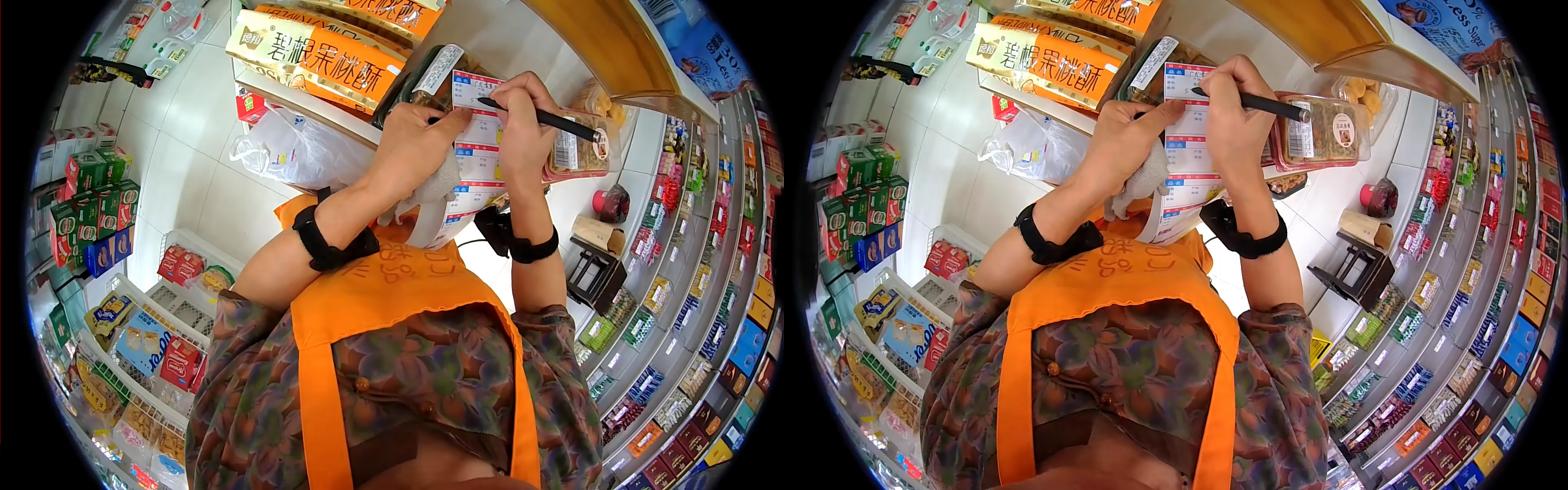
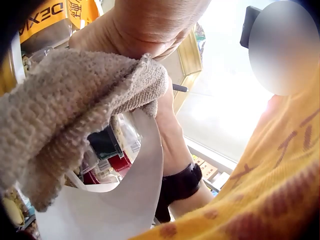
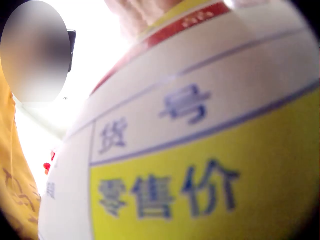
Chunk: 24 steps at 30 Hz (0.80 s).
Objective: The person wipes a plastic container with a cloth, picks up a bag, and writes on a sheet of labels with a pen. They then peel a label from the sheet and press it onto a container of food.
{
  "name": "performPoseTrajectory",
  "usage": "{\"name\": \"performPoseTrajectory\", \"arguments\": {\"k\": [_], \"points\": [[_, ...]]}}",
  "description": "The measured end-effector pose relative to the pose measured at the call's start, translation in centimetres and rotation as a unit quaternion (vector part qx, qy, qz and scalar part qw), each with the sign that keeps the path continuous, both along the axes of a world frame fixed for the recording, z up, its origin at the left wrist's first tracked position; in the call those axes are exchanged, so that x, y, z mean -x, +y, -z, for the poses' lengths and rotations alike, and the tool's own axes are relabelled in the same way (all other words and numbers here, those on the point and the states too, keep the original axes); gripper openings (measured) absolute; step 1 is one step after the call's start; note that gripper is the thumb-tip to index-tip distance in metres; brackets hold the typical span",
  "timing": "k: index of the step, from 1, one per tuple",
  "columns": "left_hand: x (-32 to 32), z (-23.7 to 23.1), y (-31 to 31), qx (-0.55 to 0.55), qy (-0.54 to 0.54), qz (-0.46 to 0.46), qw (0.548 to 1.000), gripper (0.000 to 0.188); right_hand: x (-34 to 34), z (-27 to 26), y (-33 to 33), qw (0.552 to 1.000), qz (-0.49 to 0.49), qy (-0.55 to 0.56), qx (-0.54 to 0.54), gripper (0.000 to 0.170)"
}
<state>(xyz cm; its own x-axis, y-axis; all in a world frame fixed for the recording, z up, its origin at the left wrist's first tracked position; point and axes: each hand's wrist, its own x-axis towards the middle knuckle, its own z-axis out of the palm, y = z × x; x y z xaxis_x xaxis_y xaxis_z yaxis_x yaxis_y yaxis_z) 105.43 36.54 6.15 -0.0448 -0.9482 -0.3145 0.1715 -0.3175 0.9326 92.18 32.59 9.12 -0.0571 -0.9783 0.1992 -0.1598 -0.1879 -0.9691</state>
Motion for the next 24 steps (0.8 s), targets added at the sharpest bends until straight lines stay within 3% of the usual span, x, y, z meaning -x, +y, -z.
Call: {"name": "performPoseTrajectory", "arguments": {"k": [8, 14, 24], "points": [[-0.08, -0.39, 0.07, -0.006, 0.012, 0.003, 1.0, 0.04, 0.09, -0.09, 0.06, 1.0, -0.007, 0.011, 0.008, 0.016], [0.11, -0.49, -0.03, -0.011, 0.042, -0.005, 0.999, 0.038, 0.81, -0.42, -0.21, 0.998, -0.003, -0.066, -0.021, 0.015], [0.02, -0.64, 0.04, -0.016, 0.029, -0.001, 0.999, 0.036, 0.52, -0.09, -0.09, 1.0, -0.02, -0.017, -0.011, 0.015]]}}
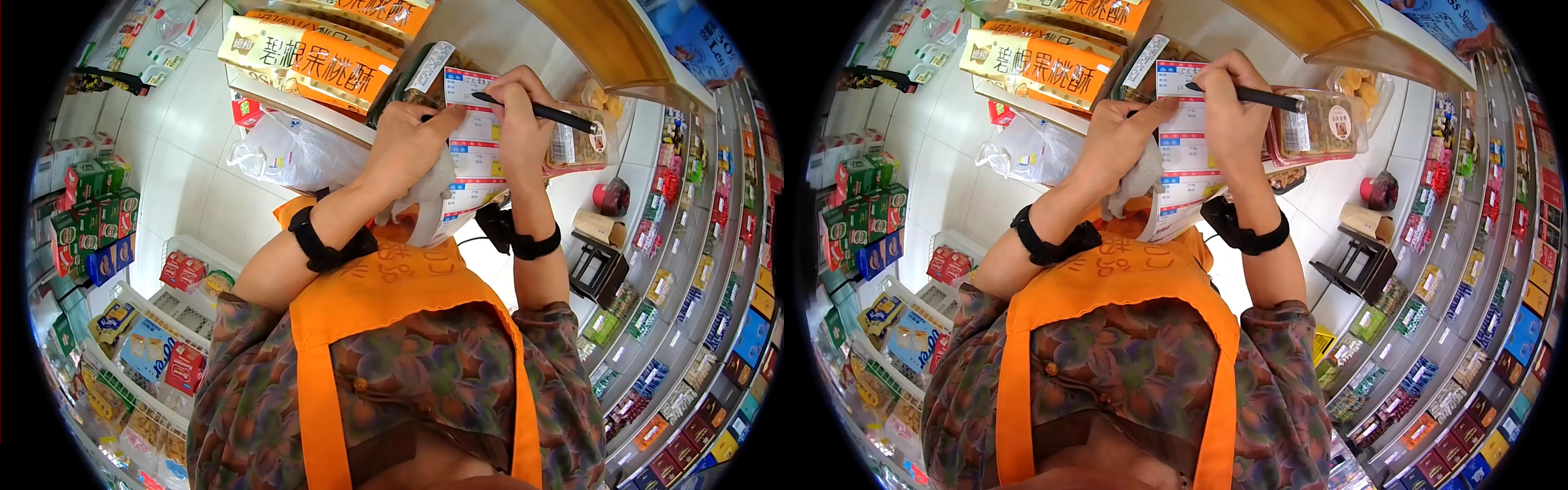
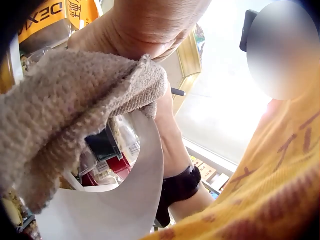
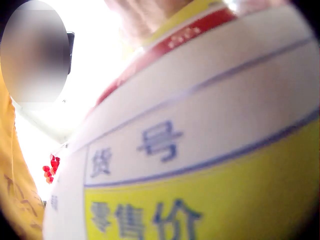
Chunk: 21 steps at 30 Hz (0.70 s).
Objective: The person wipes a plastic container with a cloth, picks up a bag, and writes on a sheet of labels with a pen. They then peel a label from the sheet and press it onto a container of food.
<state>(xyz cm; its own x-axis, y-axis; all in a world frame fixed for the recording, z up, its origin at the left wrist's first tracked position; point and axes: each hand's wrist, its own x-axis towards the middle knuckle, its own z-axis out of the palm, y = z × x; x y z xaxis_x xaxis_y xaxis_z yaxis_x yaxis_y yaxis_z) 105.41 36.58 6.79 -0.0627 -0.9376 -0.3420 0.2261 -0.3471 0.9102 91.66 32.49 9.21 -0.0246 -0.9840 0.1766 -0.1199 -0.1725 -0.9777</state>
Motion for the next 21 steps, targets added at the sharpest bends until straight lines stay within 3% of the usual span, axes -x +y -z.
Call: {"name": "performPoseTrajectory", "arguments": {"k": [21], "points": [[-0.08, 0.02, -0.05, -0.003, -0.006, 0.003, 1.0, 0.037, -0.01, -0.12, 0.2, 1.0, 0.018, 0.015, -0.003, 0.015]]}}
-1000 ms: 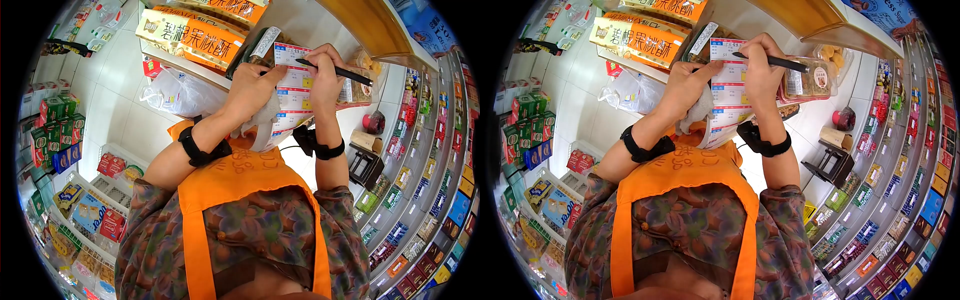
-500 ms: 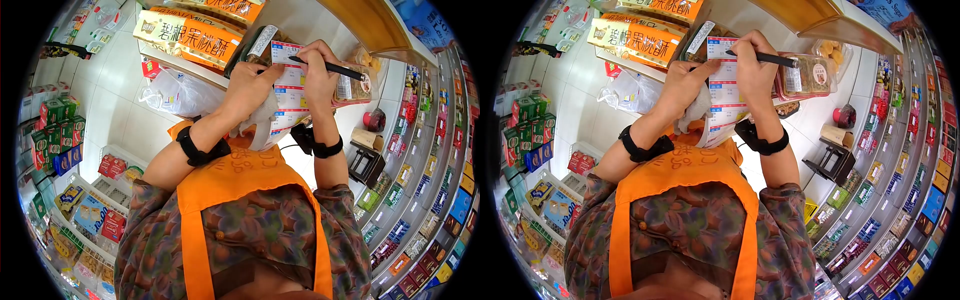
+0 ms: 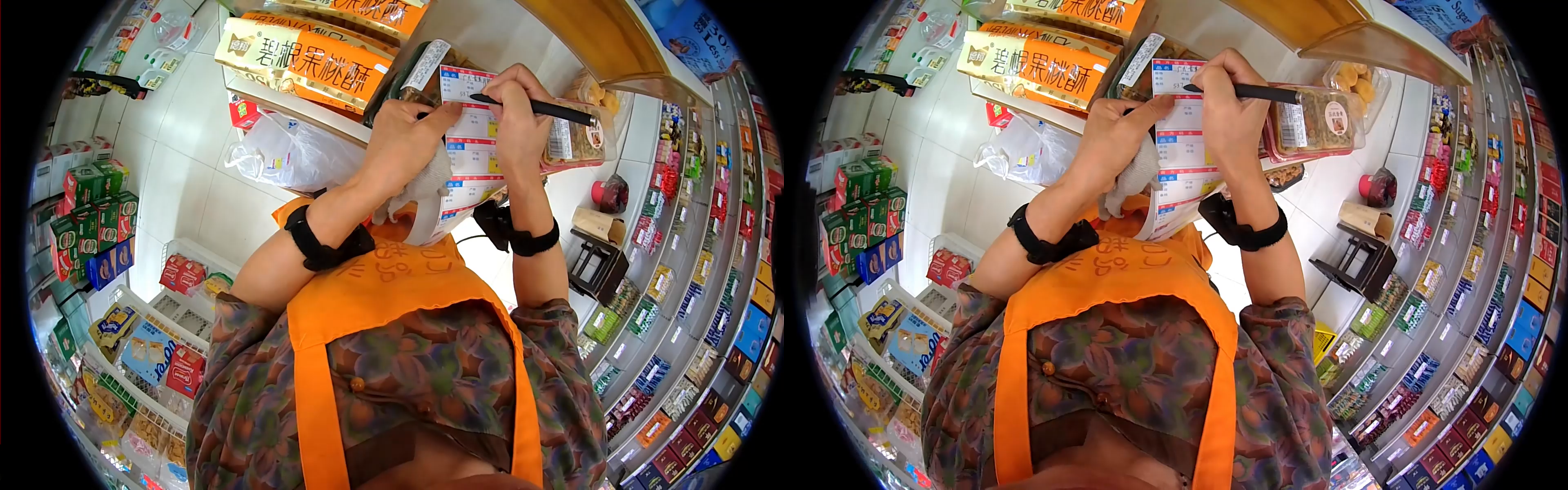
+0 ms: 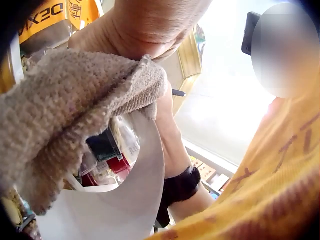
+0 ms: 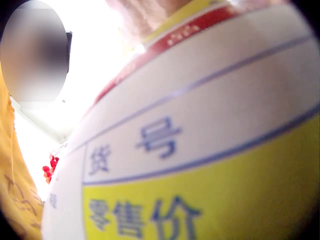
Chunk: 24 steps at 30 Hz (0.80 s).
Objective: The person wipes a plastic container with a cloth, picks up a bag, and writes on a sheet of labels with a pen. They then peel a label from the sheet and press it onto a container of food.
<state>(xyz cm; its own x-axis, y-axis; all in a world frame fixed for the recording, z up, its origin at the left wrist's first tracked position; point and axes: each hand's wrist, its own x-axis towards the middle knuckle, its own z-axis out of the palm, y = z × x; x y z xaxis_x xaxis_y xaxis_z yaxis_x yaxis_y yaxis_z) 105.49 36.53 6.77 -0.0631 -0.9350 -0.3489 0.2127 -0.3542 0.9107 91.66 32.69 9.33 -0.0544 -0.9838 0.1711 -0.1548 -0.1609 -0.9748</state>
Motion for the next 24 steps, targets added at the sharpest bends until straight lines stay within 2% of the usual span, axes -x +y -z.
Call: {"name": "performPoseTrajectory", "arguments": {"k": [5, 11, 24], "points": [[-0.3, 0.3, -0.3, 0.002, 0.0, 0.003, 1.0, 0.038, 1.4, 0.1, -0.7, 0.993, -0.016, -0.116, -0.026, 0.016], [-0.3, 0.4, -0.3, 0.01, -0.003, 0.004, 1.0, 0.037, 0.5, 0.1, -0.4, 0.998, 0.009, -0.065, -0.009, 0.016], [-0.4, 0.0, -0.2, -0.003, 0.006, 0.008, 1.0, 0.034, 0.4, 0.4, -0.3, 1.0, -0.002, 0.005, 0.015, 0.016]]}}
